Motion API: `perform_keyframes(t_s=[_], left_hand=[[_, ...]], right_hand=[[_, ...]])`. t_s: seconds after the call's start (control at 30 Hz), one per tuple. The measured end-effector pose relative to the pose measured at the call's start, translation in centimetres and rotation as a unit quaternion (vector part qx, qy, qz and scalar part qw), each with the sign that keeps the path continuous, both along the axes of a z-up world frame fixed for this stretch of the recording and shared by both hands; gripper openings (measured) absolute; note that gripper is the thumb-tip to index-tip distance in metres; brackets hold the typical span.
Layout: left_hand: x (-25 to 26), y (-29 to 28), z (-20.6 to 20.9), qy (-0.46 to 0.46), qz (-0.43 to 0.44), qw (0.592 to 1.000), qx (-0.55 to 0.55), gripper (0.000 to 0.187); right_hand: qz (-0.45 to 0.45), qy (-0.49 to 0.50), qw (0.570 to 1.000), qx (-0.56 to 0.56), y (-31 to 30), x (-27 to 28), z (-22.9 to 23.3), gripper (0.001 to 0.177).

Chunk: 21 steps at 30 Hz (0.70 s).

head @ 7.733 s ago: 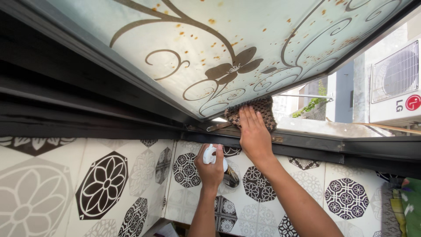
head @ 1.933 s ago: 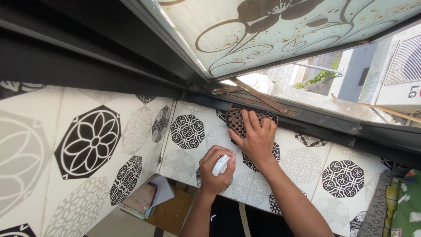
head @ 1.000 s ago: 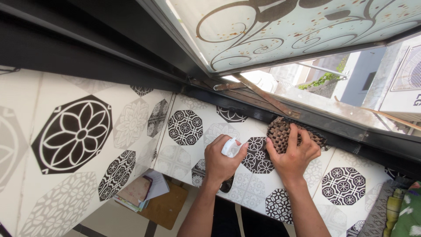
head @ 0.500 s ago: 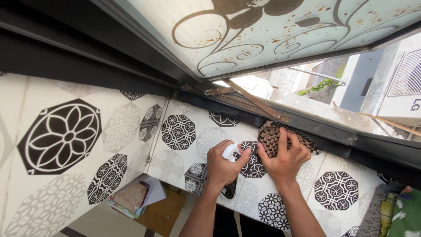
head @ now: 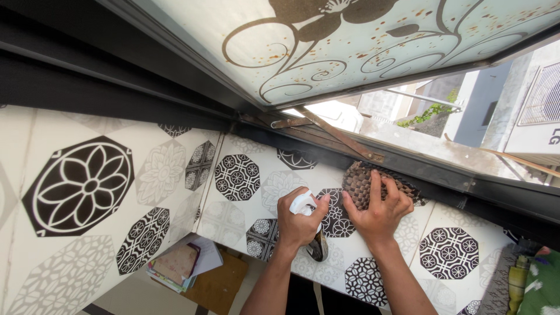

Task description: The person cleans a window with a pattern on it using a spray bottle and a cloth, then wipes the window sill and an adjacent clear window pane.

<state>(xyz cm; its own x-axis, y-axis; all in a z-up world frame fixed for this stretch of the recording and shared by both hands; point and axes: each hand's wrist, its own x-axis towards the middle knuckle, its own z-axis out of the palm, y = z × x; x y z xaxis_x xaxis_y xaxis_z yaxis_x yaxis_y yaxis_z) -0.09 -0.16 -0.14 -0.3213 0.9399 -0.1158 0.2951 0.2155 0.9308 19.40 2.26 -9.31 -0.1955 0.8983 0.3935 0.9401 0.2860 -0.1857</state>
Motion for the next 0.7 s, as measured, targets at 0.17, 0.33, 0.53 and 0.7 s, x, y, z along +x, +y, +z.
perform_keyframes(t_s=[0.17,0.33,0.53,0.7], left_hand=[[-0.4,-0.4,-0.1,-0.061,0.028,0.996,0.067,0.019],[-1.2,-1.0,-1.7,-0.059,0.015,0.998,0.014,0.026],[-1.1,-1.3,-2.2,-0.107,0.059,0.991,0.06,0.019],[-1.9,-1.3,-2.6,-0.147,0.038,0.988,0.038,0.016]], right_hand=[[-0.001,-0.007,1.0,0.001,-0.2,0.0,-0.1,0.08],[0.005,-0.012,1.0,0.005,-0.1,0.1,-0.4,0.082],[-0.001,-0.015,1.0,0.008,-0.2,-0.1,-0.2,0.079],[-0.006,-0.018,1.0,0.007,-0.2,-0.3,-0.1,0.079]])
